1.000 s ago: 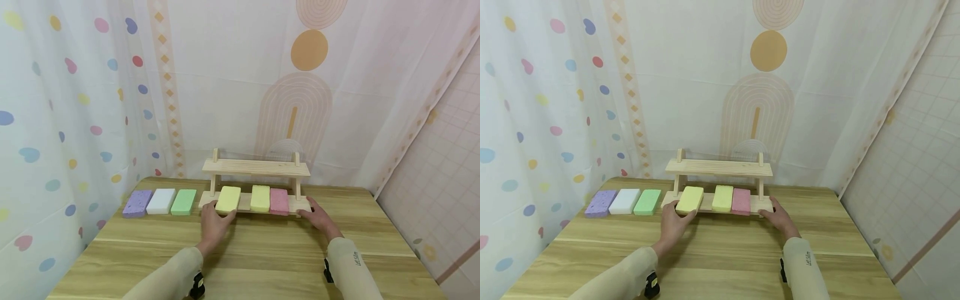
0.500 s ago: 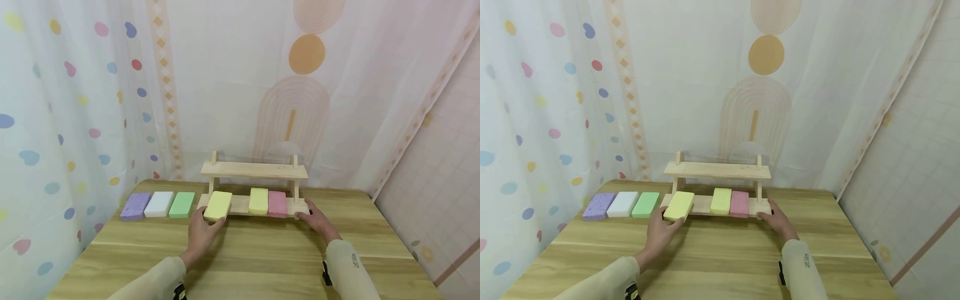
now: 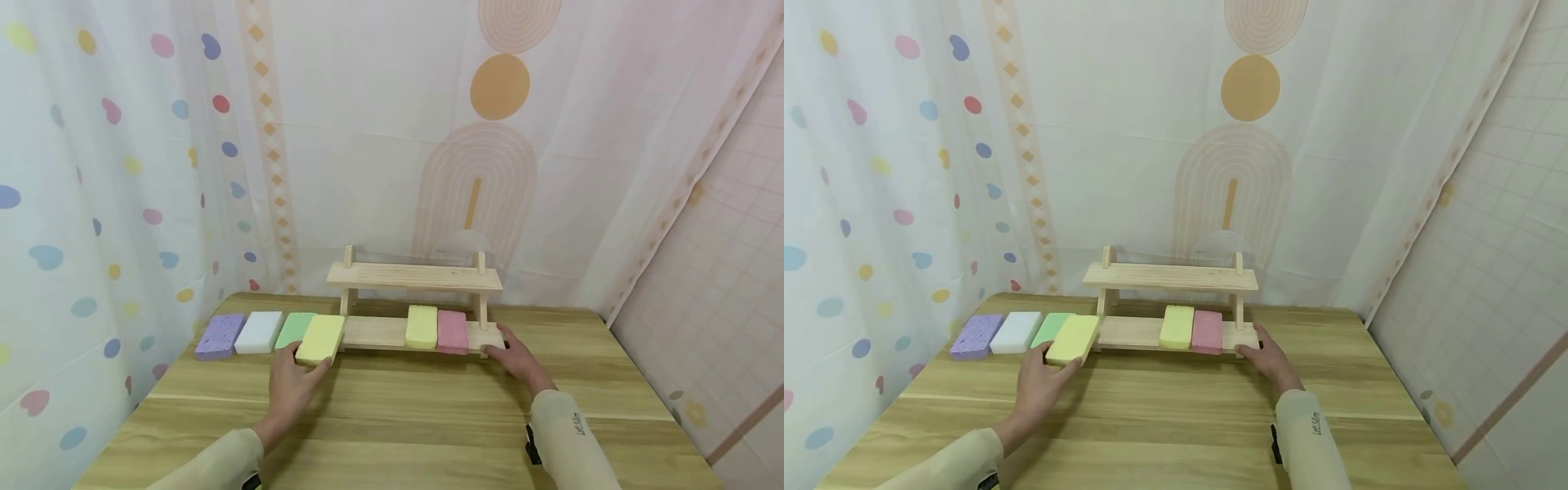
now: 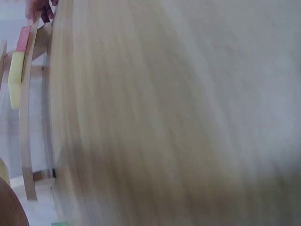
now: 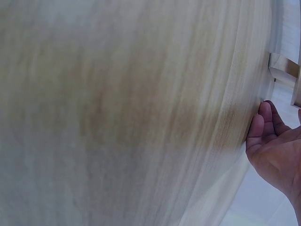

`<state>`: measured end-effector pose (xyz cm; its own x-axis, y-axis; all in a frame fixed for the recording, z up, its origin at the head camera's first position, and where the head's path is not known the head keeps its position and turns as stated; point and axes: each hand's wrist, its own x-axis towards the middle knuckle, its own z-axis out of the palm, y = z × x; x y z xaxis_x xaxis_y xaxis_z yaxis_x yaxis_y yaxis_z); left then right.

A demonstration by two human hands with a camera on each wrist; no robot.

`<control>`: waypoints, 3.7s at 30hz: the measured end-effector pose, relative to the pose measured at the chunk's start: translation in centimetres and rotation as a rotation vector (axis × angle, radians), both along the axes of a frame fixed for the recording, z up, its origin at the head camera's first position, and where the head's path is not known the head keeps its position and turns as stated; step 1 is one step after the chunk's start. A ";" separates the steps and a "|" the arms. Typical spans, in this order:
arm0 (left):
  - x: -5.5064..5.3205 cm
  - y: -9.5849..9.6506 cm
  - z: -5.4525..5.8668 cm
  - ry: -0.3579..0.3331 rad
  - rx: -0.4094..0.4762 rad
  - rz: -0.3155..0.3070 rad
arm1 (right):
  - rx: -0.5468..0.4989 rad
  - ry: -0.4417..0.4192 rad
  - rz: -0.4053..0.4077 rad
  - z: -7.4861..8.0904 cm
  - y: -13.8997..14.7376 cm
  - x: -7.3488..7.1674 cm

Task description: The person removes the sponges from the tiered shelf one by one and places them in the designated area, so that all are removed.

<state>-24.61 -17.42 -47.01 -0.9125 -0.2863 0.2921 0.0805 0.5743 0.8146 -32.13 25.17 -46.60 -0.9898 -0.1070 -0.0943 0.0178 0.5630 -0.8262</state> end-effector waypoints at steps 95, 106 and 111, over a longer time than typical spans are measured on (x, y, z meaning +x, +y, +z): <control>-0.2 -1.7 1.1 0.006 0.005 -0.014 | -0.018 0.014 0.001 0.0 0.2 0.1; -1.9 2.1 1.7 0.039 0.051 -0.041 | -0.003 0.010 0.004 -0.1 0.2 0.0; -2.5 3.8 1.9 0.029 0.071 -0.062 | -0.004 0.010 0.007 -0.3 0.2 0.0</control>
